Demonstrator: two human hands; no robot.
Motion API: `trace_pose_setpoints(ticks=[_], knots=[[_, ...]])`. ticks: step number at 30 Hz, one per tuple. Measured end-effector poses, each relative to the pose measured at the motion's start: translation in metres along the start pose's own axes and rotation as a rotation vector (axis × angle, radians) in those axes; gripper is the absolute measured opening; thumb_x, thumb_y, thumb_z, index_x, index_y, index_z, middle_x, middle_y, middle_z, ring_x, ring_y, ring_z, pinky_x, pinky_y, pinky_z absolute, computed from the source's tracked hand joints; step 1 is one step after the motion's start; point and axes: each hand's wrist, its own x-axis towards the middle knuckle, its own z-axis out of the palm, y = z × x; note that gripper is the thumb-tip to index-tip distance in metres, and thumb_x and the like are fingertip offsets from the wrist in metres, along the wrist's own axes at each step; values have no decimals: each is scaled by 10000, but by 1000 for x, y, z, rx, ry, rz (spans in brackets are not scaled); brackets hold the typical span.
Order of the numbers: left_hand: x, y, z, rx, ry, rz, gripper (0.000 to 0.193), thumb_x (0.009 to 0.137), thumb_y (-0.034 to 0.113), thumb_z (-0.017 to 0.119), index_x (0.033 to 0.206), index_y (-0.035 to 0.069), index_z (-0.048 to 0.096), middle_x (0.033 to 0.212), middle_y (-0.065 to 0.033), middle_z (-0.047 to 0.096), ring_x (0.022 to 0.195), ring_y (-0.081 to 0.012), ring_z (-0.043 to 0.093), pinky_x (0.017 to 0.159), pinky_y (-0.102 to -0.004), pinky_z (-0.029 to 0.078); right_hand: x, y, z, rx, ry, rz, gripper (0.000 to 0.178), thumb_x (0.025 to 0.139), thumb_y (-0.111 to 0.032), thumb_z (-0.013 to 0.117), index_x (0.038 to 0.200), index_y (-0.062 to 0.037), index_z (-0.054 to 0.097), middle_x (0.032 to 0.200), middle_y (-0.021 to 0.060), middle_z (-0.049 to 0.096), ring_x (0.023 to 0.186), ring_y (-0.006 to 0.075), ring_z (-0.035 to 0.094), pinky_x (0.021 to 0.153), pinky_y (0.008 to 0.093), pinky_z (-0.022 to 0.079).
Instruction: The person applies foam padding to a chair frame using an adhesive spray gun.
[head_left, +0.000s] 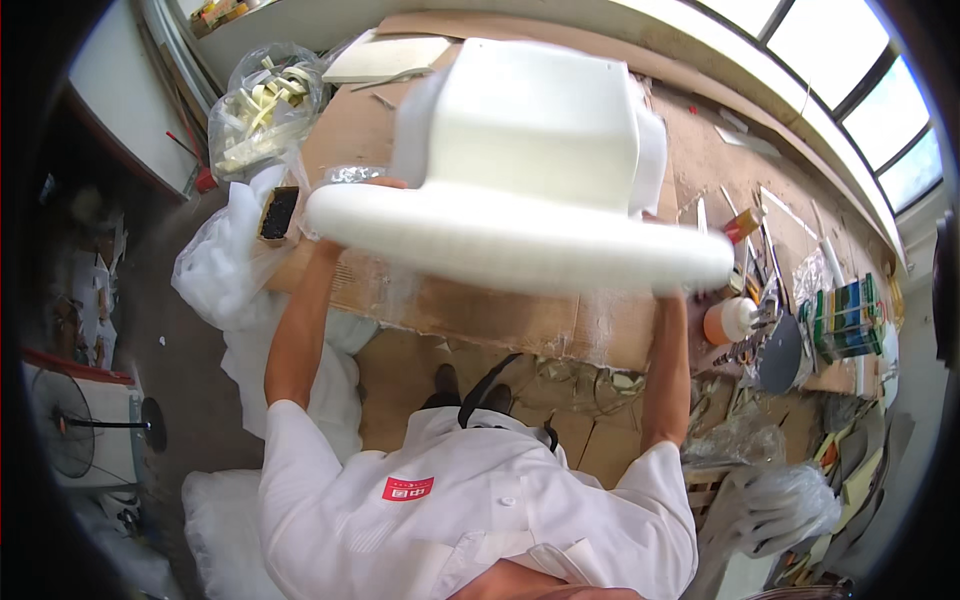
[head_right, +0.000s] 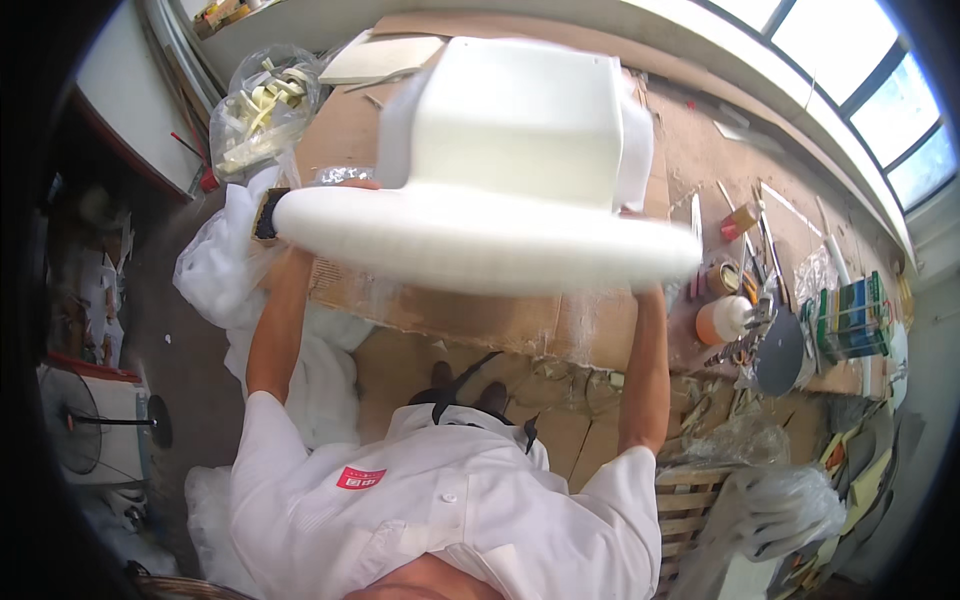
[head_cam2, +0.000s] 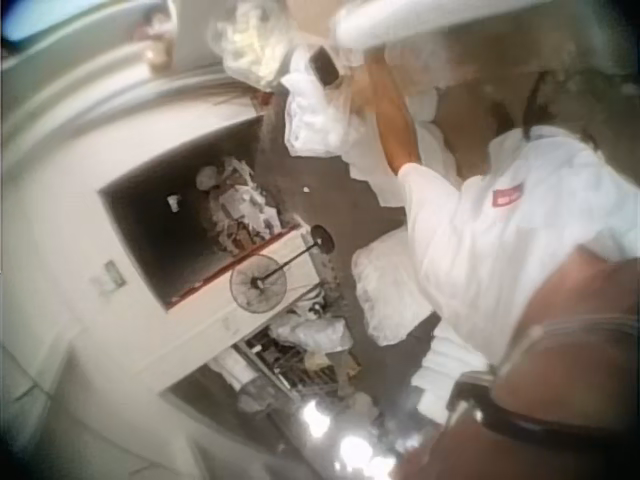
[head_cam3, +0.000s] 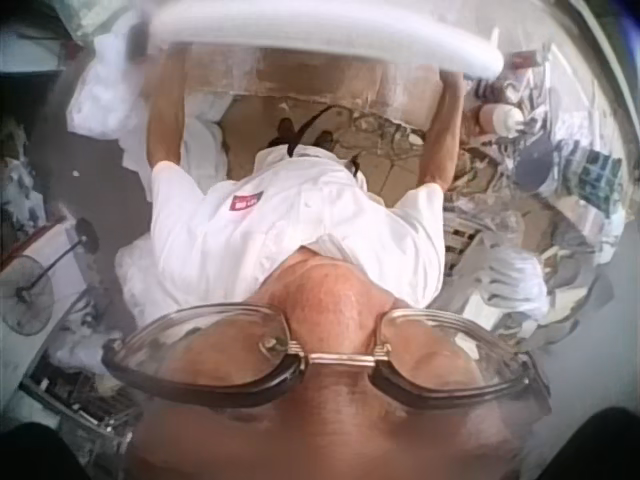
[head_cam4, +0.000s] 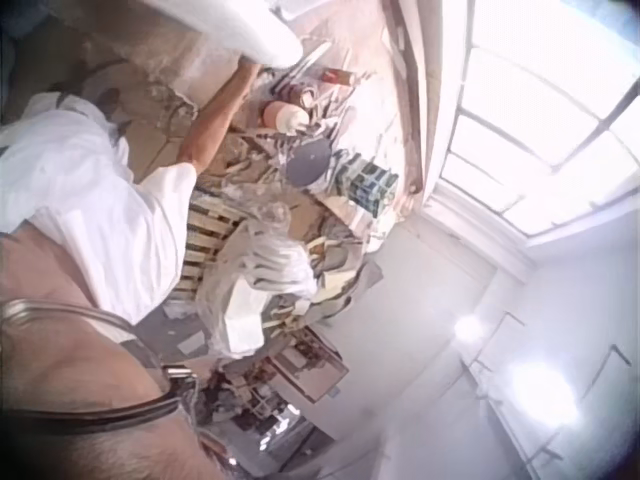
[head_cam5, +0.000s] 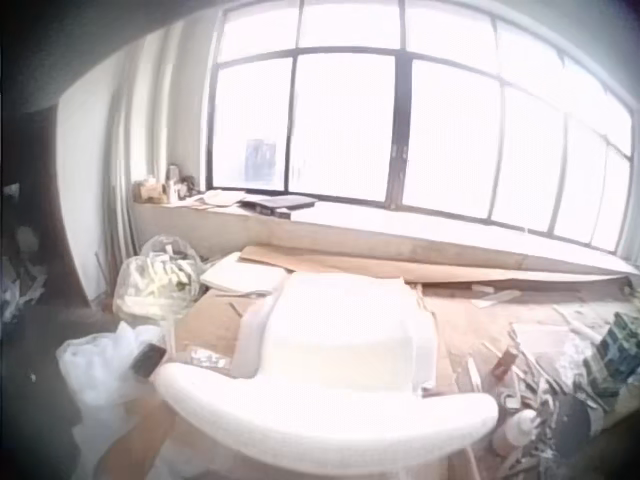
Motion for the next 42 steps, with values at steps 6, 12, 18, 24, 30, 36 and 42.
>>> trace_pose_setpoints(ticks=[6, 12, 18, 24, 30, 36, 42], knots=[[-6, -32, 35, 402, -23, 178, 350, 868, 112, 615, 1192, -17, 580, 1159, -127, 625, 1053, -213, 598, 932, -324, 461, -56, 31, 0, 358, 71, 286, 296, 953, -238, 494, 1171, -45, 549, 1113, 59, 566, 1106, 218, 531, 968, 340, 422], [69, -103, 249, 263, -730, 199, 382, 876, 166, 592, 1216, -6, 562, 1181, -146, 606, 1072, -241, 584, 947, -349, 446, -123, -2, -9, 452, 11, 291, 464, 984, -329, 425, 1371, -75, 457, 1363, 89, 487, 1197, 178, 491, 1024, 340, 392], [-10, -134, 325, 269, -1237, 241, 417, 884, 220, 568, 1241, 5, 544, 1203, -166, 586, 1091, -268, 569, 963, -374, 431, -204, -135, 19, 427, 454, 717, 528, 873, -288, 607, 1332, -59, 485, 1309, 141, 514, 1196, 243, 499, 1026, 359, 389], [-50, -134, 271, 428, -1313, 331, 454, 892, 274, 544, 1265, 16, 526, 1226, -186, 566, 1110, -296, 555, 978, -399, 416, -300, -112, 84, -165, 663, 741, 650, 745, -274, 707, 1286, -8, 462, 1263, 188, 531, 1179, 299, 512, 994, 377, 410], [-77, -135, 190, 659, -1154, 358, 492, 901, 328, 520, 1290, 27, 508, 1248, -205, 546, 1129, -323, 540, 994, -424, 401, -321, -103, 109, -327, 671, 1020, 593, 748, -285, 698, 1212, 1, 466, 1161, 237, 578, 1092, 353, 566, 914, 410, 453], [-89, -137, 140, 889, -970, 373, 532, 909, 382, 496, 1314, 37, 489, 1270, -225, 527, 1149, -351, 526, 1009, -450, 386, -329, -113, 110, -357, 624, 974, 558, 747, -310, 683, 1165, 4, 488, 1092, 244, 607, 1057, 368, 586, 887, 429, 465], [-86, -137, 124, 1098, -805, 402, 573, 917, 436, 472, 1339, 48, 471, 1293, -244, 507, 1168, -378, 512, 1024, -475, 371, -354, -123, 109, -395, 529, 963, 588, 717, -298, 696, 1188, -6, 498, 1113, 228, 604, 1047, 365, 587, 896, 415, 465]])
